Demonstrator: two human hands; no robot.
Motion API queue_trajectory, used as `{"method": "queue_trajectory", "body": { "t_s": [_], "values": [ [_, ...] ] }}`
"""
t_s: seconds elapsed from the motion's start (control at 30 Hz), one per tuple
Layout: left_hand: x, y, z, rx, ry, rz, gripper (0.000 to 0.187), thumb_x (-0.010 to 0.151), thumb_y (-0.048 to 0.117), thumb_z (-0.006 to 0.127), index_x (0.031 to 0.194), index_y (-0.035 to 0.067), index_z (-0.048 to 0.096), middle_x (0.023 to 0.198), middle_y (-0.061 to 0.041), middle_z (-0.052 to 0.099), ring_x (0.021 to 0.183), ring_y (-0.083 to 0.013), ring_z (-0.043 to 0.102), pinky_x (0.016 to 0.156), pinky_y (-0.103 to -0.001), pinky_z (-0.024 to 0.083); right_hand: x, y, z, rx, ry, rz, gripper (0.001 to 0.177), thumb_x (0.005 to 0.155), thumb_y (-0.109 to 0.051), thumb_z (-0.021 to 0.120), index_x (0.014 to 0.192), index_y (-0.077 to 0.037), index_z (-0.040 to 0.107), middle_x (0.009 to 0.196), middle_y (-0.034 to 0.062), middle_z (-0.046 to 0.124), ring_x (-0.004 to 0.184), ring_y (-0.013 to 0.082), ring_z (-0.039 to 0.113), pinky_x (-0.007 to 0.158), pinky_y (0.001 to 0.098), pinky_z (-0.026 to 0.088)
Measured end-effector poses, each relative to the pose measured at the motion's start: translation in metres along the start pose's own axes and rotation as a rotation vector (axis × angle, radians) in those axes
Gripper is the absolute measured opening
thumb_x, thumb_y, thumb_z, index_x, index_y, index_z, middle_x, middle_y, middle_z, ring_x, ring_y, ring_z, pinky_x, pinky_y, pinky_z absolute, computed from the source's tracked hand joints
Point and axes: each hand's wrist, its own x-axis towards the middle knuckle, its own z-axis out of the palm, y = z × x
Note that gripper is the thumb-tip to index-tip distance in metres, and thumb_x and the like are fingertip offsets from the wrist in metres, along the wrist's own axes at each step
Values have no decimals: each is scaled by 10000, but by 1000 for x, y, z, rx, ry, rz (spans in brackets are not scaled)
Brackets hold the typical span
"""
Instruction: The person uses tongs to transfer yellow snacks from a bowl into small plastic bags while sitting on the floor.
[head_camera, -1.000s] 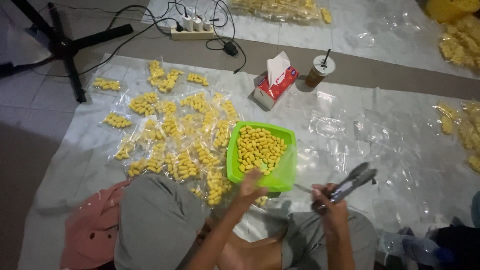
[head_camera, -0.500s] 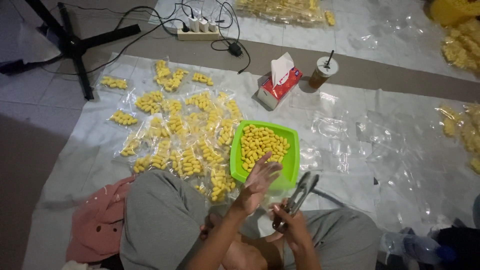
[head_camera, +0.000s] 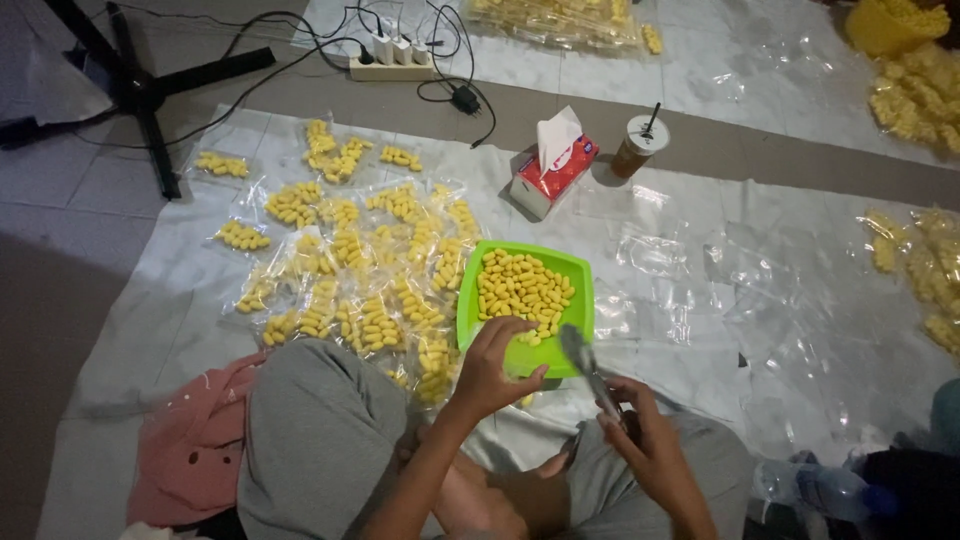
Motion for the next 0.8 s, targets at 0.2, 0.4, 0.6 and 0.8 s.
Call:
{"method": "queue_trajectory", "body": {
  "t_s": [0.2, 0.4, 0.6, 0.8],
  "values": [
    [-2, 2, 1, 101, -77, 157, 653, 724, 154, 846, 1320, 60, 597, 1227, -145, 618, 1163, -333, 601, 971, -471, 508, -15, -60, -19, -592, 4, -177, 478, 808, -190, 794, 1230, -372, 663, 1160, -155, 802, 862, 65, 844, 746, 268, 565],
    [-16, 12, 12, 185, -384, 211, 697, 873, 421, 721, 1434, 70, 502, 1361, -206, 571, 1289, -389, 519, 1142, -619, 328, 12, -27, 15, -1087, 119, -743, 615, 656, -245, 822, 1243, -265, 639, 1216, 8, 721, 941, 274, 732, 737, 409, 579],
    [-28, 7, -4, 117, -604, 56, 886, 865, 303, 694, 1578, 51, 231, 1451, -224, 322, 1391, -425, 293, 1120, -579, 274, 0, -49, 9, -1041, 3, -120, 721, 822, -577, 745, 1423, -319, 442, 1283, -29, 560, 926, 249, 727, 660, 446, 600],
    [-22, 15, -7, 155, -558, 38, 841, 894, 265, 788, 1565, 81, 315, 1407, -175, 405, 1314, -370, 401, 1068, -513, 342, -18, -41, 8, -327, 178, -540, 474, 781, -157, 853, 1204, -142, 642, 1077, 8, 693, 944, 122, 696, 840, 255, 562]
  ]
}}
